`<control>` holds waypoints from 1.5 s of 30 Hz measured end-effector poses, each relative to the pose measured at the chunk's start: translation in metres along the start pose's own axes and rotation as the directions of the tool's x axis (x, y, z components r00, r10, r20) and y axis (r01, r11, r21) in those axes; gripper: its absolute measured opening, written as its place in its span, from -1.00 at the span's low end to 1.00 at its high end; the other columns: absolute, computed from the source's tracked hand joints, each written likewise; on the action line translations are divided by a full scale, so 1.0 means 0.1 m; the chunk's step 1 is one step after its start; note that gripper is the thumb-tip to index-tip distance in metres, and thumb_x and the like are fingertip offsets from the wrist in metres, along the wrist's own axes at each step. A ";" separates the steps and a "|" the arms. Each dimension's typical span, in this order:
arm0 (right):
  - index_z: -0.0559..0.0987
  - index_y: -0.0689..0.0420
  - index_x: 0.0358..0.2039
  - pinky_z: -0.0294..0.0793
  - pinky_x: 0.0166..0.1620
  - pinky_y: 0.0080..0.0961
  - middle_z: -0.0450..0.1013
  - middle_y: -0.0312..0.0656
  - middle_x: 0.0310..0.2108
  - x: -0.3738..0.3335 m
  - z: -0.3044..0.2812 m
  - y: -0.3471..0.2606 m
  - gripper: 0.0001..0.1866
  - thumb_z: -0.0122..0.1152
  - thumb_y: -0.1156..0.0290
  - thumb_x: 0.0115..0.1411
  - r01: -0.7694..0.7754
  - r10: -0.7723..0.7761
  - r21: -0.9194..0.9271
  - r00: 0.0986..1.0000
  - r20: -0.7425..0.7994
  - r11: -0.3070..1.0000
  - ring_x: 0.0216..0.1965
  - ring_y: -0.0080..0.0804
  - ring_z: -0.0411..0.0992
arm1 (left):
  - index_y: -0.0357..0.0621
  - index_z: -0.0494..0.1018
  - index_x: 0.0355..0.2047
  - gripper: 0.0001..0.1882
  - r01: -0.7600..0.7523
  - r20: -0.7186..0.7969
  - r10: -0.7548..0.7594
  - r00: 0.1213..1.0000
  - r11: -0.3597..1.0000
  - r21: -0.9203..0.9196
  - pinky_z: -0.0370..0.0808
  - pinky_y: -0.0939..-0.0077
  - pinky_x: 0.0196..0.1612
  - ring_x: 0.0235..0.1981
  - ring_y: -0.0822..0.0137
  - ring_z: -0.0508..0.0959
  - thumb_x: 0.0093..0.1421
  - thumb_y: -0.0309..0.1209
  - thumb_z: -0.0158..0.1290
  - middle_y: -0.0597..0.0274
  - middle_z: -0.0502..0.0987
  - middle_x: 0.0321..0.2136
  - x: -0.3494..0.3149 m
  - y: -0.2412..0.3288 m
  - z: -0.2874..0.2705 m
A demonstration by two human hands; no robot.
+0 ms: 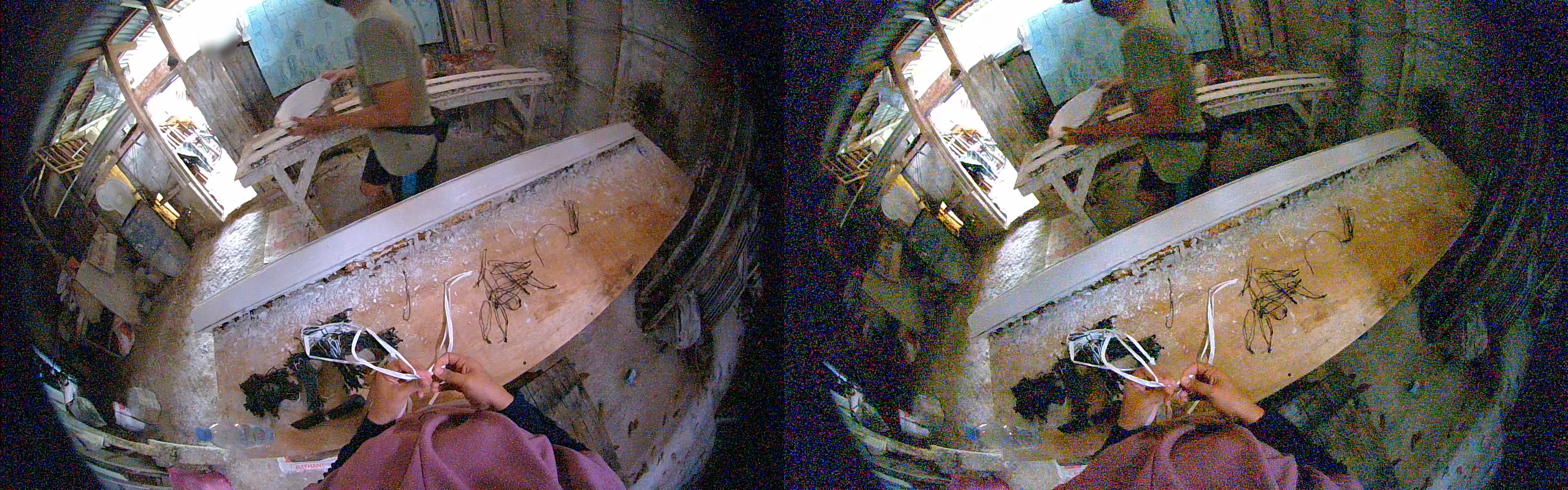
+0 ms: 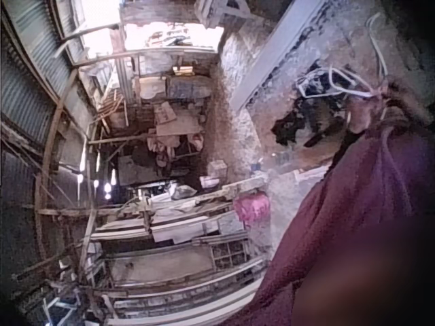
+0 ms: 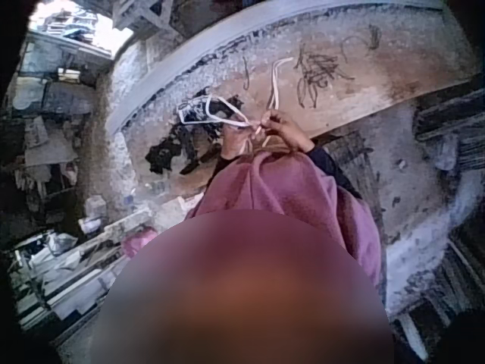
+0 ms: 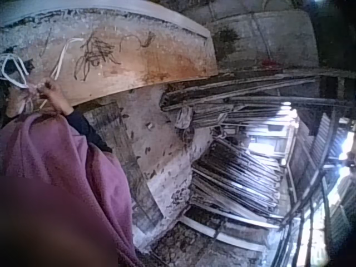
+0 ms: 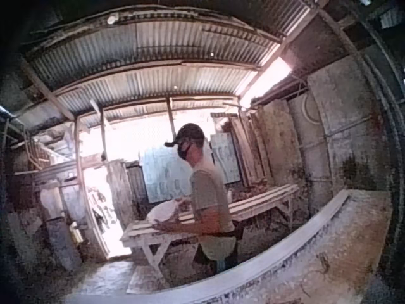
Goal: The person holds a white plastic strip, cuts it into smaller pieces using a knife, and places the cut pieces on a wooden workbench. The person then continues to manipulate and fold the remaining strip.
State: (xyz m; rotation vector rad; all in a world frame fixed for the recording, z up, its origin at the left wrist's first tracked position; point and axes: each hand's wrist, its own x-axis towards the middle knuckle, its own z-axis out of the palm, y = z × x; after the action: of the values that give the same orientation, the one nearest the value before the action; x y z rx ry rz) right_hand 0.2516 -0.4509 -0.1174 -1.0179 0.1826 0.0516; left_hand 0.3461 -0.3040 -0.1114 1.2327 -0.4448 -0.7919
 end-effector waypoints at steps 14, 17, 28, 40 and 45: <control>0.49 0.19 -0.52 0.37 -0.41 -0.58 0.43 -0.18 -0.44 -0.07 0.14 -0.08 -0.97 0.15 0.54 -0.03 0.454 -0.686 -0.729 0.727 -0.029 0.512 -0.49 -0.44 0.37 | -0.17 0.35 -0.52 -0.84 0.066 -0.083 -0.086 0.993 0.973 -0.222 0.40 0.64 -0.56 -0.61 0.48 0.42 -0.08 -0.56 0.14 0.29 0.44 -0.61 0.05 0.02 0.16; 0.50 0.19 -0.49 0.40 -0.38 -0.52 0.44 -0.13 -0.34 -0.09 0.08 -0.14 -0.89 0.18 0.56 -0.13 0.498 -0.766 -0.864 0.585 0.266 0.079 -0.43 -0.30 0.41 | -0.18 0.38 -0.51 -0.87 0.061 -0.068 -0.081 0.994 0.963 -0.263 0.43 0.62 -0.52 -0.59 0.48 0.44 -0.06 -0.56 0.13 0.29 0.45 -0.60 0.06 -0.02 0.16; 0.45 0.19 -0.32 0.39 -0.18 -0.41 0.36 -0.03 -0.14 -0.10 0.07 -0.28 -0.81 0.06 0.60 -0.02 0.581 -0.459 -0.722 0.793 0.400 0.374 -0.17 -0.23 0.38 | -0.25 0.34 -0.50 -0.85 0.149 0.069 -0.150 0.986 0.989 0.022 0.40 0.65 -0.50 -0.55 0.45 0.46 0.01 -0.49 0.10 0.21 0.47 -0.54 0.04 0.17 0.09; 0.46 0.21 -0.36 0.39 -0.27 -0.47 0.42 -0.11 -0.36 -0.12 0.07 -0.15 -0.79 0.06 0.70 -0.07 0.578 -0.691 -0.770 0.674 0.263 0.270 -0.31 -0.23 0.40 | -0.17 0.17 -0.39 -0.68 0.056 0.092 -0.042 0.995 0.985 -0.164 0.44 0.57 -0.40 -0.46 0.40 0.48 -0.04 -0.56 0.13 0.13 0.46 -0.50 0.04 0.27 0.14; 0.45 0.23 -0.38 0.37 -0.35 -0.55 0.42 -0.20 -0.49 -0.12 0.13 -0.11 -0.89 0.11 0.54 0.03 0.500 -0.679 -0.689 0.734 0.016 0.524 -0.42 -0.44 0.38 | -0.17 0.21 -0.36 -0.72 0.017 0.043 -0.020 0.999 0.998 0.059 0.46 0.55 -0.33 -0.38 0.40 0.48 -0.02 -0.57 0.10 0.15 0.46 -0.43 0.00 0.35 0.19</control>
State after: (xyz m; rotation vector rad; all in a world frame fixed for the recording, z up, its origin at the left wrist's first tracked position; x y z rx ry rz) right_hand 0.2431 -0.4452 -0.0998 -1.7675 0.0284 -0.7191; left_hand 0.3437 -0.3122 -0.0726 1.2770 -0.4960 -0.8279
